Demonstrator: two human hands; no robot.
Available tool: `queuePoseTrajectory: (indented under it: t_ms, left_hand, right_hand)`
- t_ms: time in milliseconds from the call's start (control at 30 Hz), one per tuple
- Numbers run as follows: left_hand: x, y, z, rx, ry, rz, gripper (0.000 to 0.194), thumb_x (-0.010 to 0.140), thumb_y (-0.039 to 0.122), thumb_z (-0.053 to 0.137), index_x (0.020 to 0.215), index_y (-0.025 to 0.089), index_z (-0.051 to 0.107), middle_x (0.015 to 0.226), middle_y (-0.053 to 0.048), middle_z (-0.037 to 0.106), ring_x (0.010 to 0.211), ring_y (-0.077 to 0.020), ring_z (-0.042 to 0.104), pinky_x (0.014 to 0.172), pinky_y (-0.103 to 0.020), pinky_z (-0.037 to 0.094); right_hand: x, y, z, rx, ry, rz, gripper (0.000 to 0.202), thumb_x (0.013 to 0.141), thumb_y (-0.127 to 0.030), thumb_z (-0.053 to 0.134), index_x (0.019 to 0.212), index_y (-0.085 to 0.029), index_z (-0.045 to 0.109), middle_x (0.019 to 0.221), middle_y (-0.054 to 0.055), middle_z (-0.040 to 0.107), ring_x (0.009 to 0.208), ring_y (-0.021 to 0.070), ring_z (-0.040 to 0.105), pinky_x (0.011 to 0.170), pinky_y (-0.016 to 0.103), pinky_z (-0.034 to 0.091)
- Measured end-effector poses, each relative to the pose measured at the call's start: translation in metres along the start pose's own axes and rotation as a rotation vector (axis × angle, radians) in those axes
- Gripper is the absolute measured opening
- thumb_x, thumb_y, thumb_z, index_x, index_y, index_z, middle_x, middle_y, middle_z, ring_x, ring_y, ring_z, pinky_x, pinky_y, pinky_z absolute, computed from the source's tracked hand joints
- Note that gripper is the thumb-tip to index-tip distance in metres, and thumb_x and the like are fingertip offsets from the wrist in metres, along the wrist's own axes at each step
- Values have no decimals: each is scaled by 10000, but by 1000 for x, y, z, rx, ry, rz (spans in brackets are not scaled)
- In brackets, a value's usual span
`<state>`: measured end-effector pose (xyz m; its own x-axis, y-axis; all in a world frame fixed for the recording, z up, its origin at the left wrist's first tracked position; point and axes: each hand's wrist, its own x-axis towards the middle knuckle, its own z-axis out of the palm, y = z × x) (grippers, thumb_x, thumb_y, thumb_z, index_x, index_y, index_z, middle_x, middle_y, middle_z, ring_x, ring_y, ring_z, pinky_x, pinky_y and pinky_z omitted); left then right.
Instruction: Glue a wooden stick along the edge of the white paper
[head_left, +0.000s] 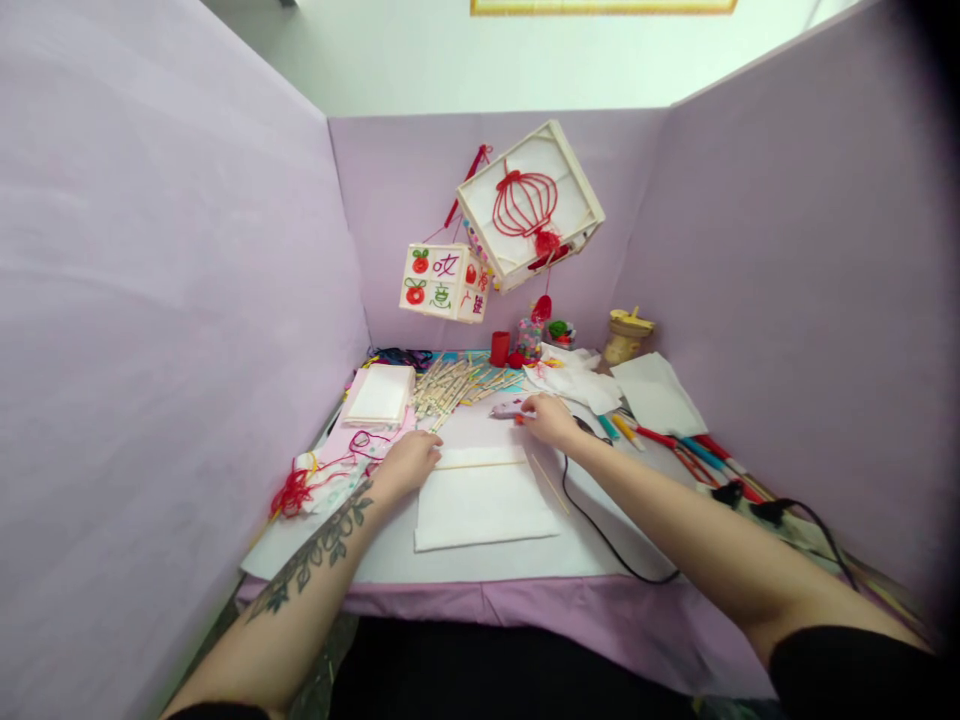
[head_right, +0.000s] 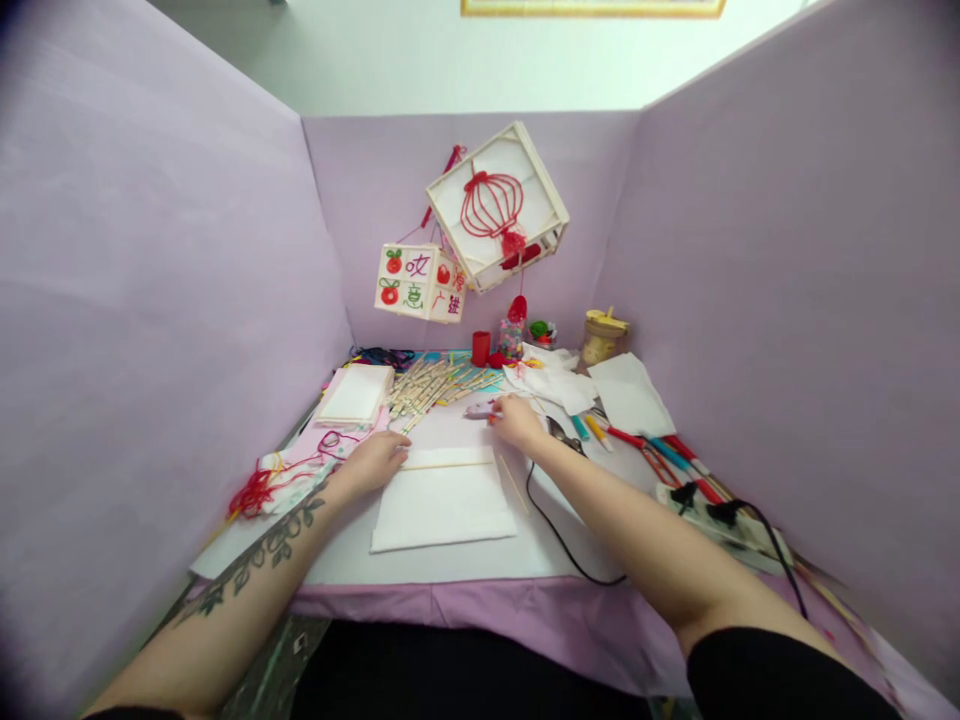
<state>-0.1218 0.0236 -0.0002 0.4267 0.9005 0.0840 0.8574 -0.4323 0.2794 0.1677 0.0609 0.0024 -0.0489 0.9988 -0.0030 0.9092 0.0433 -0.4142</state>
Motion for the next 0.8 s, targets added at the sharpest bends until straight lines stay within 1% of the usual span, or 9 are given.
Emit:
queuePoseTrajectory:
  t_ms: [67,133,233,333,433,533,600,700,800]
  left_hand:
    - [11,1,6,23,-54,35,340,836,192,497,1150,158,623,1192,-99,621,1138,-221,541,1019,-316,371]
    - [21,2,9,22,-84,31,372,805,185,535,1169,159,605,1186,-104,612,1116,-225,546,991,-318,390]
    - [32,0,9,-2,-132,7,340,774,186,563,1107,148,621,1034,-89,655,953,-211,597,864,-294,447]
    - [35,-2,5,-42,-174,2,224,758,170,539,947,146,656,865,-50,665,785,-176,593,730,-252,448]
    - [31,-1,0,-95,-165,27,180,761,173,494,847,142,649,827,-41,655,754,-166,577,681,-241,426]
    - [23,1,-4,-149,-147,48,201,782,203,454,859,142,630,838,-36,651,762,-165,575,673,-242,424]
    - [19,2,-6,-176,-145,53,218,794,233,442,883,144,620,842,-33,653,762,-167,579,681,-247,432]
    - [15,-1,-5,-200,-157,67,223,792,263,455,892,153,621,871,-33,662,790,-177,594,720,-260,448]
    - [14,-5,0,-224,-151,99,263,773,279,504,971,162,630,988,-49,673,903,-201,609,817,-283,454]
  right_hand:
    - [-5,-5,9,-46,-64,-131,310,779,-129,584,1083,-142,644,1148,100,635,1081,197,545,910,240,366]
    - [-7,-9,17,-92,-121,-215,367,725,-79,600,1083,-150,649,1138,98,641,1077,213,548,909,253,371]
    - [-3,-11,23,-149,-173,-260,425,704,-59,584,1120,-128,637,1117,134,645,1034,251,571,865,291,400]
    - [1,-11,23,-172,-202,-287,365,705,-44,546,1040,-116,671,1046,142,663,978,259,593,836,302,414]
    - [-2,-14,21,-158,-184,-323,340,721,-57,530,1025,-107,674,1110,155,635,1065,265,558,896,306,396]
    - [-8,-24,22,-109,-178,-366,472,717,-83,549,1183,-126,606,1211,116,605,1126,225,535,927,258,386]
    - [-11,-32,23,-79,-191,-383,509,723,-116,561,1231,-150,582,1192,81,630,1072,195,574,887,230,411]
    - [-13,-43,25,-65,-201,-390,424,743,-162,559,1159,-164,639,1109,63,680,964,186,624,817,229,439]
    - [-14,-45,27,-73,-194,-410,350,745,-156,541,1060,-166,692,1051,60,705,929,189,635,793,232,439]
